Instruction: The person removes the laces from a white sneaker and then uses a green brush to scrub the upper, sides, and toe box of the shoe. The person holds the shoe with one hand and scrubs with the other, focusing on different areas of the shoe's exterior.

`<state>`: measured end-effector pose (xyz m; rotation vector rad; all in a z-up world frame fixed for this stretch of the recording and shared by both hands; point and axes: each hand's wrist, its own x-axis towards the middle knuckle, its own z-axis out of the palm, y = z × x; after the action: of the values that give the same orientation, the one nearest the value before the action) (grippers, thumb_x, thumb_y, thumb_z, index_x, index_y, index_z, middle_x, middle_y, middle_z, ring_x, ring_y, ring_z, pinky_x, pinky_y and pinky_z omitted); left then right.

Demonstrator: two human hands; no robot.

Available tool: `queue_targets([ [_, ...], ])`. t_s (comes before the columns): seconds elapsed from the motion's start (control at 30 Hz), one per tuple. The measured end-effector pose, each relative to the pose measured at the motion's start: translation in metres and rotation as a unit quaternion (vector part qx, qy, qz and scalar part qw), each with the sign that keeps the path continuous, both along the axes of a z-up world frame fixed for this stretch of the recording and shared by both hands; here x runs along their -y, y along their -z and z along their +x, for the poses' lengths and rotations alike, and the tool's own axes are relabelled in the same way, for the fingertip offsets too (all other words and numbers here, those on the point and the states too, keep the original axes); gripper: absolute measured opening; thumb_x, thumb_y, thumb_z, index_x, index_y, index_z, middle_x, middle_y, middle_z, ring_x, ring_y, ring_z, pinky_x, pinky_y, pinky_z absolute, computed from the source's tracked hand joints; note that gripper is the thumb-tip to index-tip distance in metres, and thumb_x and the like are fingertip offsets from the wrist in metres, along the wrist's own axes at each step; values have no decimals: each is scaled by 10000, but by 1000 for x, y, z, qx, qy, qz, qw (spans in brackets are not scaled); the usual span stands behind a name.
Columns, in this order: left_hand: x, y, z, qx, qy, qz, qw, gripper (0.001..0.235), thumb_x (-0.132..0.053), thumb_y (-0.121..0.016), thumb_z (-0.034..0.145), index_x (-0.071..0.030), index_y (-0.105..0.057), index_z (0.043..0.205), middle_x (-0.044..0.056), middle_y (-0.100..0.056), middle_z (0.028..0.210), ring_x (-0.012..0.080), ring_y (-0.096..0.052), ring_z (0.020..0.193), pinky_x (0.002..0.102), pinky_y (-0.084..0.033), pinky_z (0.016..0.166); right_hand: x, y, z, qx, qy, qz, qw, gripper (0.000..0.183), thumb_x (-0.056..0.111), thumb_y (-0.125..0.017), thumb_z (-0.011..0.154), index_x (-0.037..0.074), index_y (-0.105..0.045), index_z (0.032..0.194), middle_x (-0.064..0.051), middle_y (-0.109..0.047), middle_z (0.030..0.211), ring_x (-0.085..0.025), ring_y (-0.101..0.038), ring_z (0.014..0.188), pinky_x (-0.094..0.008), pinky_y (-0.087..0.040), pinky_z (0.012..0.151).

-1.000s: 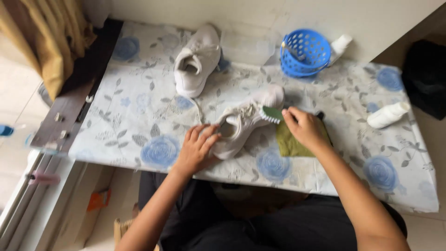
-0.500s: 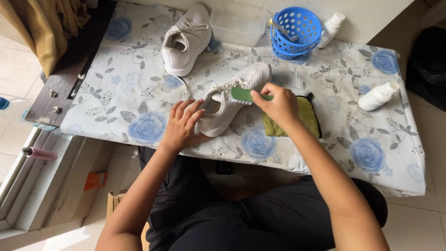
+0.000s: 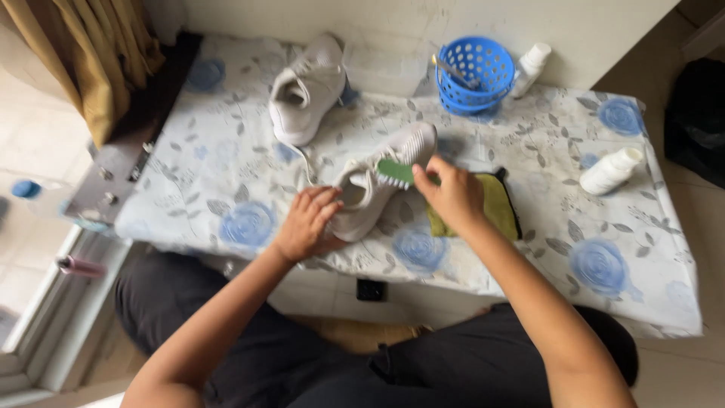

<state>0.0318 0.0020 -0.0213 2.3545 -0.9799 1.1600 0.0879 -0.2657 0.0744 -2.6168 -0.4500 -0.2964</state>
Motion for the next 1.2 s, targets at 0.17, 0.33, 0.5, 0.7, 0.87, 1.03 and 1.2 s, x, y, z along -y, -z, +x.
queue_targets([
  [0.17,0,1,2,-5,24,-2,1000,679,-477,-659,714,-49,-456,1201,182,-495,1214,383,-502,1047,494,-408,855,1,25,16,40,-10,-8,999,375,496,-491,875,166,-578,720,-133,-620,605,-334,-642,672,-433,-497,546],
  [0.33,1,-33,15,0,103,55,993,814,-357,-789,541,-63,-455,1223,181,-507,1182,376,-519,1055,504,-412,894,19,30,31,62,55,-33,996,520,569,-525,858,104,-624,647,-165,-590,542,-357,-627,601,-394,-483,499],
  [0.5,-18,-50,26,-22,174,125,977,549,-530,-455,836,-102,-433,1179,137,-518,1109,313,-542,1046,492,-395,911,2,35,6,-30,42,63,997,513,539,-528,837,68,-625,659,-203,-593,608,-402,-613,690,-470,-460,520],
  [0.7,-19,-39,32,-64,164,61,982,538,-591,-307,880,-105,-522,958,104,-544,911,288,-586,950,507,-389,889,11,43,22,-20,135,-55,989,532,608,-466,869,132,-676,761,-147,-615,589,-338,-639,672,-418,-501,569],
  [0.87,-19,-53,28,-120,116,55,984,506,-576,-295,890,-144,-560,890,45,-538,848,233,-573,946,510,-351,910,-4,45,5,-74,148,-67,984,499,616,-424,860,184,-673,860,-141,-635,638,-345,-643,691,-439,-499,588],
  [1.03,8,-88,27,-222,38,-40,974,313,-434,-485,853,-152,-594,934,20,-553,773,206,-593,800,464,-378,896,-21,32,-15,-38,92,-19,995,301,462,-534,849,196,-637,942,-121,-659,709,-319,-645,667,-410,-517,543],
  [1.2,26,-105,35,-364,-72,-155,915,180,-284,-636,753,-144,-623,866,62,-530,1007,297,-563,925,454,-419,818,-12,1,-16,-84,106,-12,991,284,395,-565,837,215,-663,1032,-141,-648,666,-327,-635,663,-447,-503,538],
])
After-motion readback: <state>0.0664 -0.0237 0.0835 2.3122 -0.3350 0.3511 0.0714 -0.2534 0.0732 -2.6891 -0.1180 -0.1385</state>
